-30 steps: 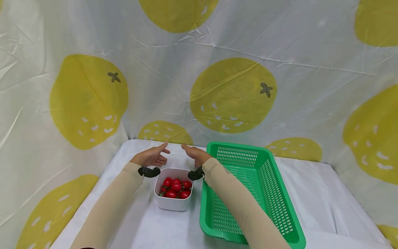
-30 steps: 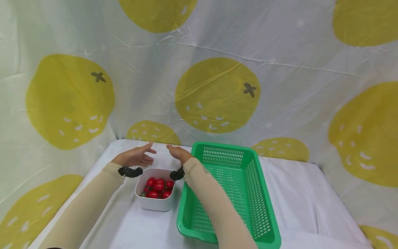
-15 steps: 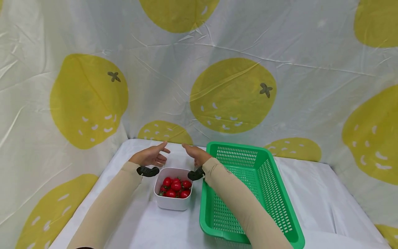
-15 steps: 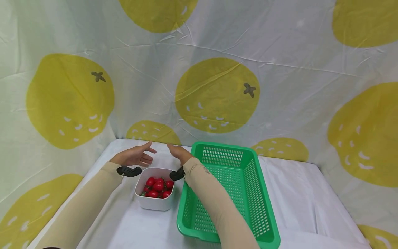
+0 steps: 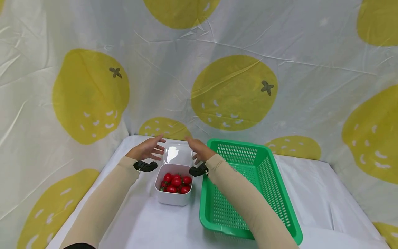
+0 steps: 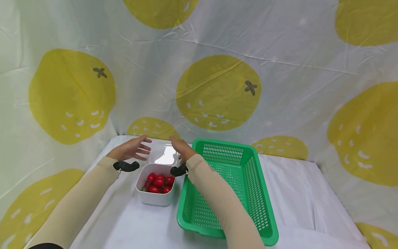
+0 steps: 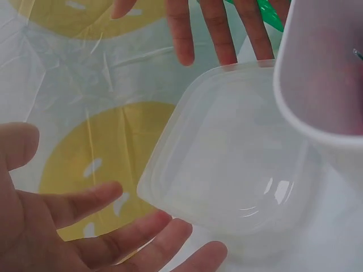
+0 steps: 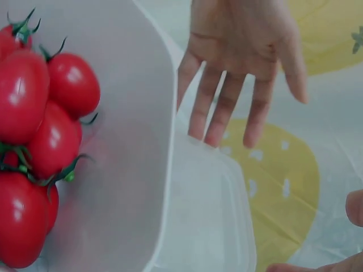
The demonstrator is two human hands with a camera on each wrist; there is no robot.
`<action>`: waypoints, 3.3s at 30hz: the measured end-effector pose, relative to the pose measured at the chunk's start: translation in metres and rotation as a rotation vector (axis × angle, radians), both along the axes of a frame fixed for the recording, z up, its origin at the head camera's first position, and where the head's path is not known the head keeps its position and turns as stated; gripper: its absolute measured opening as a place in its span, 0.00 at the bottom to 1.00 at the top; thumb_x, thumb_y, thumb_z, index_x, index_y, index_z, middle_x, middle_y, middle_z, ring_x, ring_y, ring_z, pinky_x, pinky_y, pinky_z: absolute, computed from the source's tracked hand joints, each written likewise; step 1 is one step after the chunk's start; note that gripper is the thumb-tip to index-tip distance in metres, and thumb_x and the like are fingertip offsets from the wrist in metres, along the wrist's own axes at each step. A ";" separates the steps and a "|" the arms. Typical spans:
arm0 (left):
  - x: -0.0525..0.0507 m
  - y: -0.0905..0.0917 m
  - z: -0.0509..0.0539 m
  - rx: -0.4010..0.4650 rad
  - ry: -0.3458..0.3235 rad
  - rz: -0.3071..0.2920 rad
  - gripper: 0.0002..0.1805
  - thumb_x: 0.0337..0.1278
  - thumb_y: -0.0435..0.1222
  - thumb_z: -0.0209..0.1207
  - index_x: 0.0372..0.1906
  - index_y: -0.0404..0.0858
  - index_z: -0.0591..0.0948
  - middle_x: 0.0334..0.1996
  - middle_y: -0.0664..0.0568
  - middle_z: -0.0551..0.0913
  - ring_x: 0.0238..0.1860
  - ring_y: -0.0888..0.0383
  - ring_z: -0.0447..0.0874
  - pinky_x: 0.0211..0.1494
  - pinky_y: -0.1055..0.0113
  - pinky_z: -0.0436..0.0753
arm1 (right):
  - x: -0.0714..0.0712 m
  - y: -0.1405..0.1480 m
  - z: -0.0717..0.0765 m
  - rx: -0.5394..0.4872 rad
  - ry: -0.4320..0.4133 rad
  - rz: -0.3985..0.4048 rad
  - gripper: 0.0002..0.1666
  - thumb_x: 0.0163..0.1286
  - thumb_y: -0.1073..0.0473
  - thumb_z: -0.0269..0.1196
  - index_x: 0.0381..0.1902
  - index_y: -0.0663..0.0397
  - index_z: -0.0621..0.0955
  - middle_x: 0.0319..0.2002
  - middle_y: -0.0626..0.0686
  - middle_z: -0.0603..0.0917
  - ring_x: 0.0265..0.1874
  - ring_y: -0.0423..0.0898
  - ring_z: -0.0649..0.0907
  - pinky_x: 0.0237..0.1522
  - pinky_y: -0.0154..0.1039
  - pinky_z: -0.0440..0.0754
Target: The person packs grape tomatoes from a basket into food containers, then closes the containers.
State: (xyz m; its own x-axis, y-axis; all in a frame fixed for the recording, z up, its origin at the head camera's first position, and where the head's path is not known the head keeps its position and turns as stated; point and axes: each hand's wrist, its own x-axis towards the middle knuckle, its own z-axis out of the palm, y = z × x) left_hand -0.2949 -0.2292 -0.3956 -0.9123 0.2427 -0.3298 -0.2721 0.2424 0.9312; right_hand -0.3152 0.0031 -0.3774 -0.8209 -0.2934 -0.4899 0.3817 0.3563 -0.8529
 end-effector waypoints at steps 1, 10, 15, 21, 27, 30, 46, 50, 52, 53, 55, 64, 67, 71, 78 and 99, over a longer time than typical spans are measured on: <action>0.000 0.001 0.001 0.008 -0.007 0.025 0.42 0.71 0.60 0.38 0.72 0.29 0.55 0.62 0.28 0.63 0.61 0.37 0.69 0.58 0.47 0.77 | 0.001 0.000 0.002 -0.018 -0.002 -0.002 0.50 0.71 0.33 0.47 0.77 0.56 0.46 0.73 0.67 0.51 0.65 0.77 0.58 0.60 0.73 0.58; 0.000 0.007 0.009 0.086 -0.005 0.195 0.38 0.73 0.55 0.37 0.70 0.27 0.56 0.61 0.31 0.63 0.58 0.41 0.68 0.60 0.44 0.73 | 0.006 0.005 0.018 -0.160 0.037 0.005 0.47 0.73 0.34 0.45 0.77 0.54 0.46 0.72 0.67 0.52 0.66 0.78 0.56 0.62 0.74 0.53; 0.008 0.011 0.018 0.073 0.017 0.230 0.37 0.74 0.55 0.37 0.68 0.26 0.61 0.60 0.35 0.65 0.56 0.44 0.68 0.58 0.47 0.76 | 0.012 0.010 0.026 -0.243 0.021 -0.022 0.46 0.72 0.34 0.46 0.77 0.52 0.47 0.72 0.66 0.52 0.67 0.75 0.56 0.64 0.71 0.51; 0.016 0.018 0.029 0.078 0.076 0.269 0.33 0.74 0.51 0.38 0.66 0.27 0.66 0.55 0.38 0.69 0.55 0.46 0.70 0.58 0.48 0.77 | 0.021 0.019 0.035 -0.319 0.000 -0.088 0.48 0.73 0.35 0.48 0.76 0.57 0.44 0.72 0.65 0.50 0.68 0.71 0.55 0.68 0.64 0.51; 0.025 0.022 0.036 0.091 0.090 0.256 0.32 0.71 0.52 0.46 0.67 0.32 0.67 0.57 0.37 0.69 0.57 0.44 0.69 0.61 0.51 0.75 | 0.030 0.030 0.036 -0.355 0.007 -0.074 0.49 0.73 0.35 0.49 0.74 0.66 0.48 0.70 0.65 0.55 0.69 0.66 0.58 0.70 0.59 0.53; 0.033 0.019 0.038 0.112 0.086 0.227 0.34 0.68 0.53 0.50 0.68 0.35 0.65 0.61 0.34 0.66 0.62 0.40 0.67 0.62 0.52 0.74 | 0.038 0.036 0.038 -0.350 0.030 -0.054 0.49 0.72 0.35 0.48 0.74 0.64 0.50 0.71 0.63 0.54 0.70 0.66 0.57 0.68 0.61 0.56; 0.075 0.007 0.035 -0.009 0.240 0.034 0.34 0.70 0.50 0.51 0.75 0.42 0.58 0.63 0.33 0.68 0.64 0.38 0.69 0.62 0.48 0.73 | 0.079 0.055 0.034 -0.328 0.202 -0.018 0.40 0.73 0.35 0.49 0.69 0.58 0.63 0.64 0.64 0.68 0.62 0.62 0.72 0.67 0.56 0.63; 0.084 0.007 0.029 -0.025 0.310 0.003 0.33 0.70 0.47 0.52 0.75 0.44 0.57 0.64 0.34 0.69 0.66 0.38 0.67 0.65 0.45 0.68 | 0.085 0.058 0.034 -0.352 0.195 -0.017 0.38 0.74 0.36 0.47 0.67 0.59 0.65 0.62 0.64 0.70 0.60 0.62 0.74 0.68 0.56 0.61; 0.089 0.008 0.028 -0.039 0.341 -0.005 0.33 0.70 0.45 0.52 0.75 0.44 0.57 0.64 0.35 0.70 0.66 0.38 0.67 0.66 0.45 0.67 | 0.088 0.058 0.032 -0.357 0.199 -0.015 0.38 0.73 0.35 0.47 0.67 0.59 0.65 0.62 0.64 0.70 0.60 0.63 0.74 0.68 0.56 0.61; 0.091 0.009 0.027 -0.044 0.352 -0.005 0.33 0.70 0.45 0.52 0.75 0.45 0.58 0.64 0.35 0.71 0.65 0.38 0.67 0.66 0.46 0.67 | 0.089 0.058 0.032 -0.360 0.198 -0.016 0.39 0.73 0.34 0.47 0.67 0.59 0.65 0.62 0.64 0.70 0.61 0.63 0.73 0.68 0.56 0.60; 0.095 0.009 0.025 -0.049 0.362 -0.005 0.32 0.70 0.44 0.53 0.75 0.46 0.58 0.63 0.36 0.72 0.65 0.39 0.68 0.66 0.46 0.67 | 0.091 0.058 0.030 -0.361 0.200 -0.011 0.40 0.72 0.33 0.48 0.67 0.58 0.64 0.63 0.64 0.69 0.62 0.64 0.72 0.68 0.56 0.60; 0.109 0.011 0.015 0.021 0.389 0.019 0.32 0.73 0.47 0.47 0.73 0.38 0.55 0.63 0.32 0.69 0.66 0.39 0.67 0.65 0.49 0.69 | 0.102 0.063 0.026 -0.370 0.192 -0.022 0.37 0.75 0.37 0.47 0.67 0.60 0.66 0.64 0.64 0.68 0.62 0.63 0.72 0.66 0.55 0.65; 0.116 0.012 0.012 0.056 0.387 0.026 0.32 0.75 0.49 0.42 0.73 0.34 0.54 0.64 0.29 0.66 0.67 0.38 0.64 0.65 0.50 0.68 | 0.106 0.064 0.026 -0.379 0.189 -0.020 0.36 0.75 0.38 0.48 0.67 0.60 0.66 0.65 0.63 0.67 0.63 0.63 0.71 0.66 0.54 0.65; 0.126 0.014 0.006 0.069 0.363 0.032 0.32 0.76 0.51 0.39 0.72 0.34 0.56 0.66 0.31 0.64 0.68 0.39 0.63 0.66 0.52 0.67 | 0.112 0.066 0.025 -0.395 0.177 -0.018 0.36 0.75 0.40 0.49 0.67 0.61 0.65 0.66 0.63 0.65 0.64 0.64 0.69 0.67 0.54 0.63; 0.140 0.018 -0.001 0.004 0.380 0.029 0.30 0.76 0.47 0.40 0.71 0.32 0.59 0.68 0.31 0.63 0.68 0.37 0.63 0.65 0.52 0.68 | 0.118 0.066 0.019 -0.371 0.167 -0.021 0.34 0.75 0.40 0.49 0.67 0.60 0.66 0.65 0.63 0.66 0.62 0.62 0.73 0.65 0.54 0.66; 0.159 0.021 -0.014 -0.087 0.372 0.079 0.30 0.74 0.50 0.43 0.68 0.33 0.65 0.67 0.38 0.68 0.68 0.41 0.64 0.65 0.50 0.70 | 0.122 0.058 0.014 -0.297 0.128 0.035 0.35 0.75 0.38 0.47 0.67 0.58 0.66 0.67 0.66 0.63 0.63 0.64 0.70 0.66 0.57 0.62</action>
